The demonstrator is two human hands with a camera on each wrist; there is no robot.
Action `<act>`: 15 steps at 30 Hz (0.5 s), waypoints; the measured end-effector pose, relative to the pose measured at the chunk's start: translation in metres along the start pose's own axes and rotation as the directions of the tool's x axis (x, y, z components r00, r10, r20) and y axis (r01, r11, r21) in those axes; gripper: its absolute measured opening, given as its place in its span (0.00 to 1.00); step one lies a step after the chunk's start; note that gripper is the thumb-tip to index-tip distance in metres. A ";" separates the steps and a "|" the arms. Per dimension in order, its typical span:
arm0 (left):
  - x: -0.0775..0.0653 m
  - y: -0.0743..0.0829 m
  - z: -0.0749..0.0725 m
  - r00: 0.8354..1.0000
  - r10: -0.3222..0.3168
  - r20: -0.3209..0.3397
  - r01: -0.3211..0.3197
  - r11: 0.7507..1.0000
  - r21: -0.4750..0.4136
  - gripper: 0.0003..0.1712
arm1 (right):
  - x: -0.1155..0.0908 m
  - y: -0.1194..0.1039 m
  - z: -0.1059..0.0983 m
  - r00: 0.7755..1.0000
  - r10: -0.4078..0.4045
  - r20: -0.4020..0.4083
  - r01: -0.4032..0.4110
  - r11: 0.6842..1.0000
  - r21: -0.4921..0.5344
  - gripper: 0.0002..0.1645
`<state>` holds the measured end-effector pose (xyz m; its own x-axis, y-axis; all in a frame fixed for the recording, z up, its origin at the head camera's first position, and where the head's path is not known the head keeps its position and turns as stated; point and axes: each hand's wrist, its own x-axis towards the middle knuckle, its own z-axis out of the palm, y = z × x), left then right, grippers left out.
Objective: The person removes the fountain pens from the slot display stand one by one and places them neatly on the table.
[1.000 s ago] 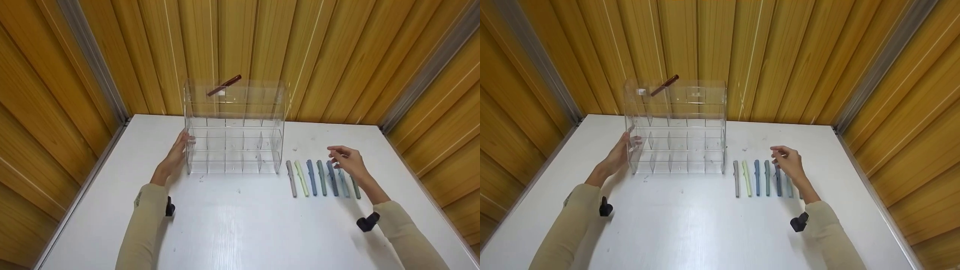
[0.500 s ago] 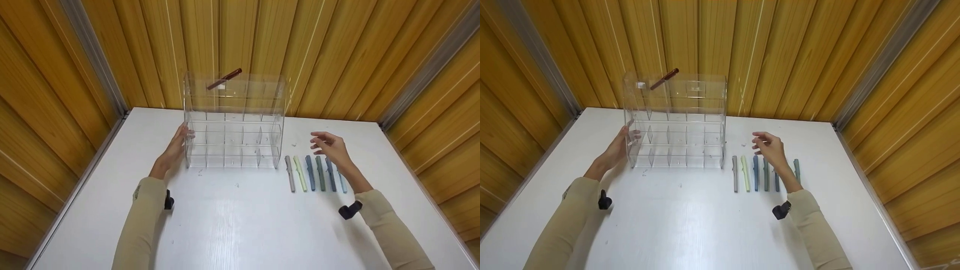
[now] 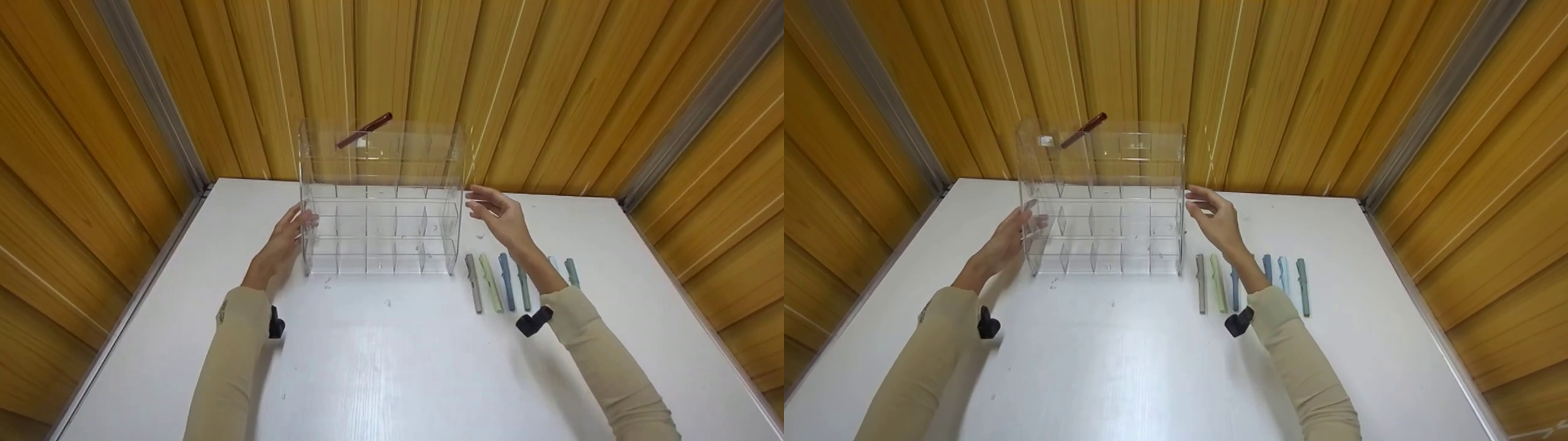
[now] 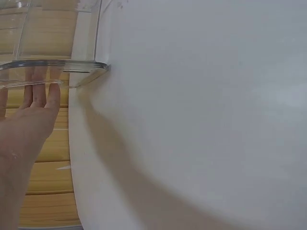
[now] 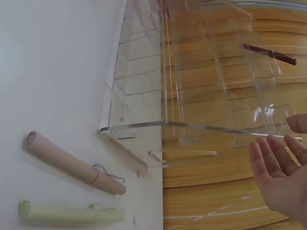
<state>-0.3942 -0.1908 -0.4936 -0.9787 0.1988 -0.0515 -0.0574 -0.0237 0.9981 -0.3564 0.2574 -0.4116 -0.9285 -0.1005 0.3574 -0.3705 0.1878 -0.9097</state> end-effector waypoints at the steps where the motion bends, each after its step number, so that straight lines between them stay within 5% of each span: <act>1: 0.000 -0.001 0.001 1.000 0.009 -0.002 -0.009 1.000 0.007 0.41 | 0.004 -0.003 0.004 1.000 -0.002 -0.003 0.002 1.000 0.008 0.25; 7: 0.000 -0.007 0.003 0.998 0.068 0.011 -0.068 0.997 0.041 0.39 | 0.026 -0.023 0.030 1.000 0.010 0.010 -0.011 0.998 0.061 0.26; 15: -0.004 -0.005 0.004 0.999 0.052 -0.010 -0.052 0.999 0.018 0.40 | 0.053 -0.040 0.064 0.999 -0.030 0.013 0.026 0.968 0.249 0.27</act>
<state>-0.3896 -0.1878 -0.4985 -0.9823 0.1874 -0.0001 -0.0032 -0.0167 0.9999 -0.3889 0.1818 -0.3698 -0.9164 -0.1190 0.3821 -0.3769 -0.0643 -0.9240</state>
